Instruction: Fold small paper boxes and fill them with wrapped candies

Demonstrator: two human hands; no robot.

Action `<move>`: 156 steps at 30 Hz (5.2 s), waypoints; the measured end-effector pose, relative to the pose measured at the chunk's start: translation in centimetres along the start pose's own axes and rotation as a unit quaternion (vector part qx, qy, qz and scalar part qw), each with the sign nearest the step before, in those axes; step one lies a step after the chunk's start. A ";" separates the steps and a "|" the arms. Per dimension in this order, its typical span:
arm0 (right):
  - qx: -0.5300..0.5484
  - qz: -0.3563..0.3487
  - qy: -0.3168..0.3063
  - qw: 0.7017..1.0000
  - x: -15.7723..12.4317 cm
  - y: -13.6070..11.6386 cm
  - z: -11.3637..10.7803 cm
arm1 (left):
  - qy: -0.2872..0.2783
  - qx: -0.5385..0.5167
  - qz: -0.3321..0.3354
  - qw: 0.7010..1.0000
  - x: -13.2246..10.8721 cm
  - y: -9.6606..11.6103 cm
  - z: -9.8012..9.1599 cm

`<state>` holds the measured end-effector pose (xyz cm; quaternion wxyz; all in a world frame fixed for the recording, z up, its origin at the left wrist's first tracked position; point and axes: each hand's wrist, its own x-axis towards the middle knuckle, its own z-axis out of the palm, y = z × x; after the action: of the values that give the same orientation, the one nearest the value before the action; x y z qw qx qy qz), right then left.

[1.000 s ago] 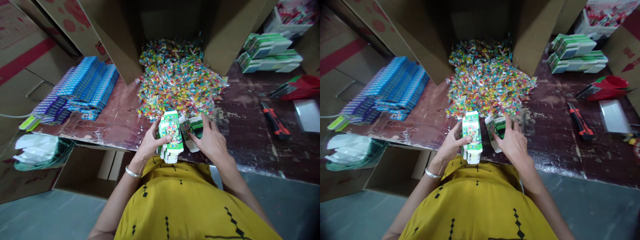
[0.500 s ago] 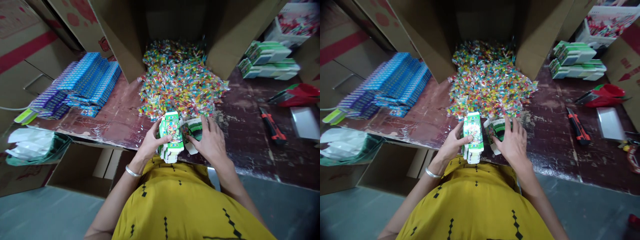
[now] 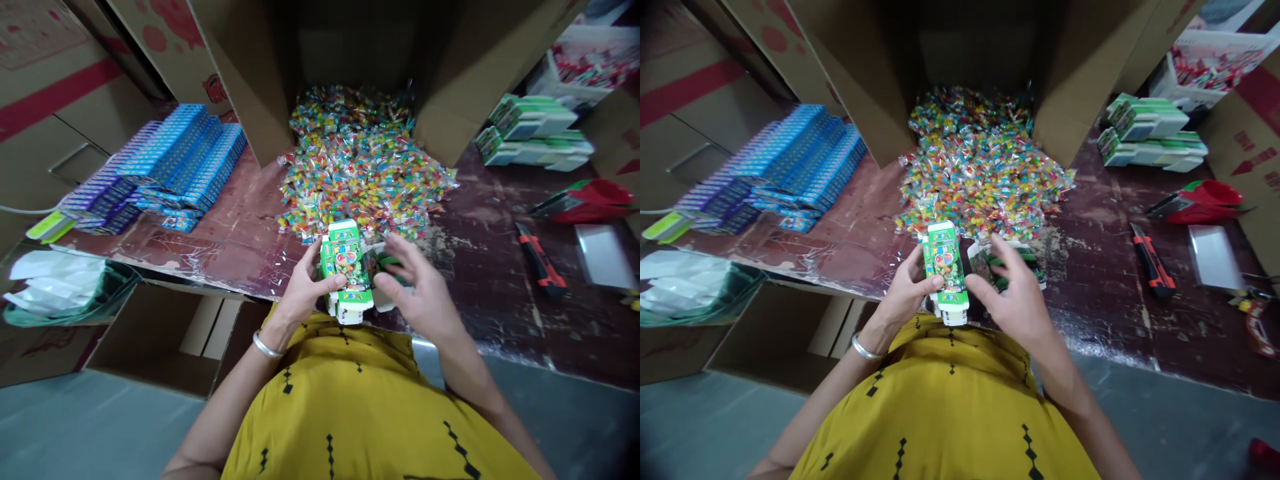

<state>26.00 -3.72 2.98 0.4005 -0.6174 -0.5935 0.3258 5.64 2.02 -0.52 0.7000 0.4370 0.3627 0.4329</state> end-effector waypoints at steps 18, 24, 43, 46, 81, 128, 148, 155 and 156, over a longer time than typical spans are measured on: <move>0.093 0.043 -0.051 0.993 0.1 -1.2 3.7 | -0.003 -0.093 0.042 0.995 -0.2 0.3 0.7; 0.087 0.036 -0.024 0.995 0.3 -0.7 4.1 | 0.020 -0.100 0.023 0.995 0.1 0.1 0.2; -0.008 -0.047 -0.109 0.993 2.2 -2.4 2.9 | 0.013 -0.070 0.052 0.996 -0.9 -0.3 -1.5; -0.051 -0.102 -0.117 0.987 2.7 -3.0 2.5 | 0.006 0.003 0.073 0.997 -1.1 0.6 -1.9; -0.240 -0.221 -0.546 0.772 16.5 -10.1 4.5 | 0.041 0.041 -0.148 0.987 -3.2 1.8 -2.1; -0.058 -0.006 -0.118 0.991 -1.3 1.6 5.3 | -0.077 0.579 0.019 0.811 3.3 1.8 -4.3; -0.132 -0.012 -0.063 0.989 -2.4 3.2 6.5 | 0.011 0.513 0.074 0.855 0.9 -2.1 -3.5; -0.138 -0.059 -0.065 0.987 -3.3 3.5 6.3 | 0.014 0.559 0.239 0.794 2.3 -1.5 -3.0; -0.139 -0.071 -0.069 0.985 -3.5 3.5 6.2 | -0.016 0.538 0.247 0.805 2.8 -1.5 -3.0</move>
<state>21.95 -6.42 -3.25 0.2907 -0.5998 -0.7014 0.2527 4.41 5.09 -3.34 0.2273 0.8254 0.4060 0.3197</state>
